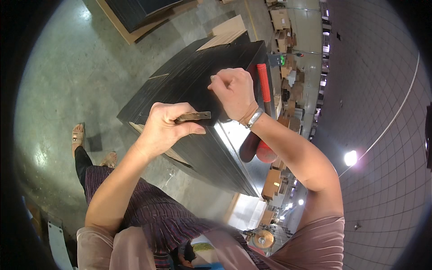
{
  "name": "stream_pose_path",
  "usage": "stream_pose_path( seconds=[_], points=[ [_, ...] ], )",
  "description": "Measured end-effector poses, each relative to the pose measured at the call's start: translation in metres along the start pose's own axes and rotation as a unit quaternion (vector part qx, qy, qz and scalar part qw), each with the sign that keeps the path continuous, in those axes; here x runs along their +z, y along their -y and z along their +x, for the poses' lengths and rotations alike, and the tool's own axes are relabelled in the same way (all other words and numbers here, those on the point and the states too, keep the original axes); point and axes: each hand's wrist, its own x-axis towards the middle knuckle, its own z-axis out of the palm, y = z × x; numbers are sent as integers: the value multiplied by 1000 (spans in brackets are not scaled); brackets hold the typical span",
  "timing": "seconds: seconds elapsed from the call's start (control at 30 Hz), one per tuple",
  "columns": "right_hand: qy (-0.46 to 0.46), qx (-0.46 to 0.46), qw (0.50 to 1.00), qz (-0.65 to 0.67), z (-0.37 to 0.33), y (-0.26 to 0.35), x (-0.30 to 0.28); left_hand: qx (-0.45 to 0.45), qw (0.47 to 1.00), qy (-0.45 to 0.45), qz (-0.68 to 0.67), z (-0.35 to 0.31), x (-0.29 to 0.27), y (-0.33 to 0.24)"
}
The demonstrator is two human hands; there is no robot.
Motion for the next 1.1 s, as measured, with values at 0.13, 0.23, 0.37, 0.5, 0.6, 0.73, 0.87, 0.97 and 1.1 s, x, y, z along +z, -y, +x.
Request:
stream_pose_path(
  seconds=[0.13, 0.23, 0.37, 0.5, 0.6, 0.73, 0.87, 0.97, 1.1],
  points=[
    [-12, 1, 1000, 3, 0, 0, 1, 1, 1000, 24, 12, 3, -4, -3],
    [-9, 15, 1000, 4, 0, 3, 1, 7, 1000, 26, 16, 5, -8, -1],
    [-3, 28, 1000, 4, 0, 4, -1, -43, 999, 15, 28, 4, -4, -10],
    [1, 37, 999, 5, -1, 3, -2, -32, 998, -25, 56, -3, 7, -17],
    [-3, 33, 999, 12, 2, 2, 1, -16, 997, -73, 18, -8, 9, -1],
    [-7, 28, 999, 14, 1, 2, 2, -81, 980, -162, -77, -22, 7, 9],
    [-1, 31, 1000, 4, 0, 2, -1, -130, 978, -153, -62, -44, 15, 9],
    [-6, 1, 1000, -18, 1, 5, -1, -149, 976, -150, -45, -53, 23, 6],
    [14, 4, 1000, -22, -4, 3, -4, -123, 980, -150, 35, -54, 34, 2]
  ],
)
